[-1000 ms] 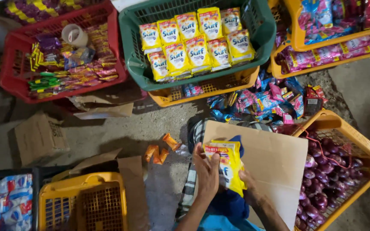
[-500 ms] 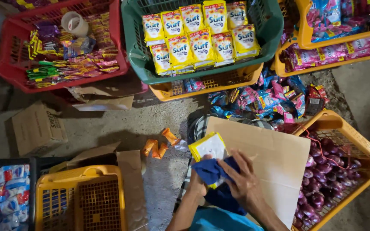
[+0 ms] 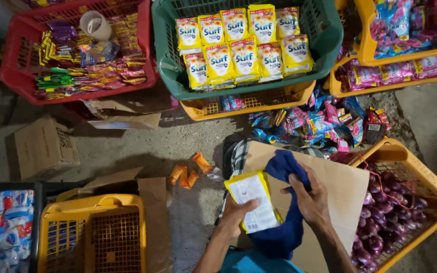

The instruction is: The recorder is using a cloth to wipe dust off individual detergent packets and snack bags in a storage area.

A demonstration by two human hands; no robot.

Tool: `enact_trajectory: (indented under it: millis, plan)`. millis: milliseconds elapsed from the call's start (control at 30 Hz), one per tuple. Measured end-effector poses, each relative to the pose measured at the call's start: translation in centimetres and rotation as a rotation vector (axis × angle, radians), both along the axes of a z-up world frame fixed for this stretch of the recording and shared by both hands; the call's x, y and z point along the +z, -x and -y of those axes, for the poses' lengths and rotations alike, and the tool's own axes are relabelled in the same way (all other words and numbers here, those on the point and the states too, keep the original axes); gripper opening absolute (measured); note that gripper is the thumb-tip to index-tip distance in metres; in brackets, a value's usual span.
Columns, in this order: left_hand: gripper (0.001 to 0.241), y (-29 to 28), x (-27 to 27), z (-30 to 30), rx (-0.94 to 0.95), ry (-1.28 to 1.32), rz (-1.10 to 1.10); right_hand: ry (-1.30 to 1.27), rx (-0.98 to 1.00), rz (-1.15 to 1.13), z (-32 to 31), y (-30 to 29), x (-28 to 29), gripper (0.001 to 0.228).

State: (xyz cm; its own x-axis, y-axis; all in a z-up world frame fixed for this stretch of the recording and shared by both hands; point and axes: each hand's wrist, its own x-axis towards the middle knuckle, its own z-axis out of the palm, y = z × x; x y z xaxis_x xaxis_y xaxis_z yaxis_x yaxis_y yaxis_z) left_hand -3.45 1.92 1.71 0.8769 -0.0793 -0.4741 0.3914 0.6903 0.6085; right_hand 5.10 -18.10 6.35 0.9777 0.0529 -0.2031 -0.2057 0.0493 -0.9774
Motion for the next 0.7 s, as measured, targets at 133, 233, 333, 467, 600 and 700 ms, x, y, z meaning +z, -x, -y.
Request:
enact_trajectory:
  millis: [133,233,333,467,600,700]
  plan:
    - [0.069,-0.9,4.3,-0.4,-0.119,-0.187,0.191,0.137,0.023,0.114,0.5,-0.4,3.5,0.041]
    - [0.073,-1.2,4.8,-0.5,-0.124,-0.217,0.418,0.361,0.152,0.402,0.6,-0.6,6.5,0.042]
    - [0.073,-1.6,4.6,-1.0,-0.169,-0.472,0.492,0.578,0.359,0.738,-0.4,0.1,8.7,0.050]
    - [0.079,-1.8,4.4,-1.6,-0.209,-0.986,0.469,0.839,0.543,0.996,-2.0,1.9,9.6,0.056]
    - [0.072,-1.8,4.2,-1.5,-0.103,-1.029,0.453,0.876,0.606,1.053,-1.3,3.2,8.2,0.056]
    - [0.065,-1.8,3.9,-1.2,-0.077,-1.085,0.613,0.831,0.671,1.005,-0.8,3.0,8.8,0.053]
